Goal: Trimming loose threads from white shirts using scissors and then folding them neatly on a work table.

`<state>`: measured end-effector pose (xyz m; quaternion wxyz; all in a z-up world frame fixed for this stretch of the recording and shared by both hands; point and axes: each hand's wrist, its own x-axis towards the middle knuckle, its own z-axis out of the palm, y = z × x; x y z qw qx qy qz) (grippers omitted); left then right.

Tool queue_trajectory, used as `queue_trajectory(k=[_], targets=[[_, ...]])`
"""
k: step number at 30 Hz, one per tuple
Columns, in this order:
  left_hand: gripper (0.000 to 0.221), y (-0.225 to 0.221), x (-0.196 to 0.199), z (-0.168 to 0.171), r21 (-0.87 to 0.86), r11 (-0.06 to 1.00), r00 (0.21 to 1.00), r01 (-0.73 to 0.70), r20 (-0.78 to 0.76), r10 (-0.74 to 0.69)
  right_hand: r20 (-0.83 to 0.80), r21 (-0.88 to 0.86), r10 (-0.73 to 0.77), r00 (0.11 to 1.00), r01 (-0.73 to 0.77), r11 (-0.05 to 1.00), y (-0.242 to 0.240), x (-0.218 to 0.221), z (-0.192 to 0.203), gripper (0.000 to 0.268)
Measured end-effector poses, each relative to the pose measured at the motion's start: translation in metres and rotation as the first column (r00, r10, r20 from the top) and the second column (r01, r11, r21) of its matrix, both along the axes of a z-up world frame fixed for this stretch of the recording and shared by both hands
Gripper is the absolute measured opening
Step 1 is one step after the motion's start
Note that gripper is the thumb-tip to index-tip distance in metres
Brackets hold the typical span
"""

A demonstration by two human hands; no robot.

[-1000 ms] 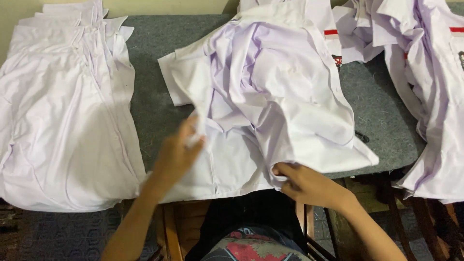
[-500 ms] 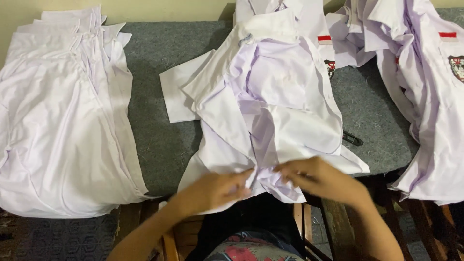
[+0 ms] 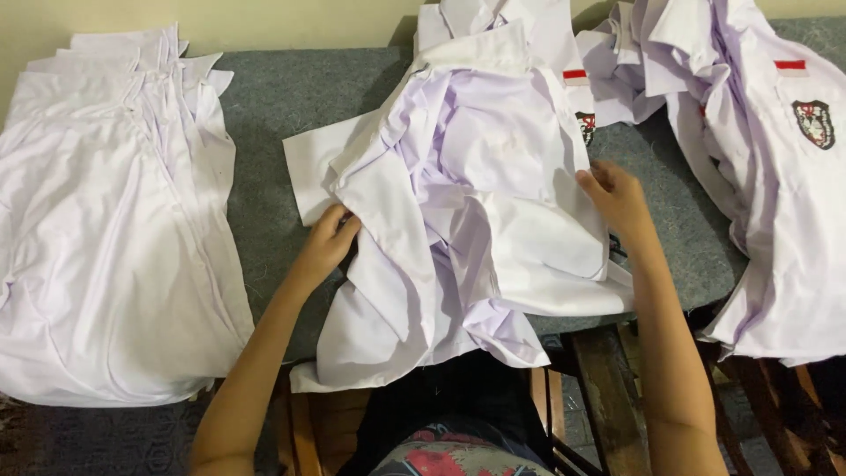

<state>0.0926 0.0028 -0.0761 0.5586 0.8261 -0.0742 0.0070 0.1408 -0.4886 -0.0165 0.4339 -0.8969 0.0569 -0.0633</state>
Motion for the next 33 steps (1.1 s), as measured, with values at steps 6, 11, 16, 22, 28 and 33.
queue_trajectory(k=[6, 11, 16, 22, 28, 33], targets=[[0.024, -0.016, 0.012, 0.044, -0.049, 0.998, 0.989, -0.033, 0.146, 0.040, 0.301, 0.158, 0.076, 0.951, -0.129, 0.979, 0.062, -0.015, 0.081, 0.033], [0.046, -0.058, -0.022, 0.145, -0.329, 0.942, 0.998, -0.061, -0.054, 0.046, 0.578, -0.063, 0.367, 0.729, -0.409, 0.910, 0.124, -0.022, 0.065, 0.010], [0.076, -0.060, -0.025, 0.127, -0.541, 0.841, 0.984, -0.013, -0.157, -0.086, 0.554, -0.449, 0.695, 0.458, -0.538, 0.713, 0.219, -0.062, 0.060, 0.015], [0.122, -0.046, -0.013, 0.070, -0.239, 0.966, 0.975, -0.101, -0.218, 0.048, 0.534, -0.625, 0.778, 0.331, -0.465, 0.627, 0.274, -0.088, 0.026, 0.015], [0.085, -0.060, -0.008, 0.107, -0.294, 0.950, 0.994, -0.107, -0.004, 0.111, 0.426, -0.694, 0.774, 0.468, -0.380, 0.611, 0.268, -0.125, 0.053, 0.038], [0.083, -0.067, -0.009, 0.115, -0.466, 0.862, 0.945, -0.200, 0.141, 0.296, 0.221, -0.746, 0.636, 0.739, -0.292, 0.599, 0.237, -0.145, 0.042, 0.102]])
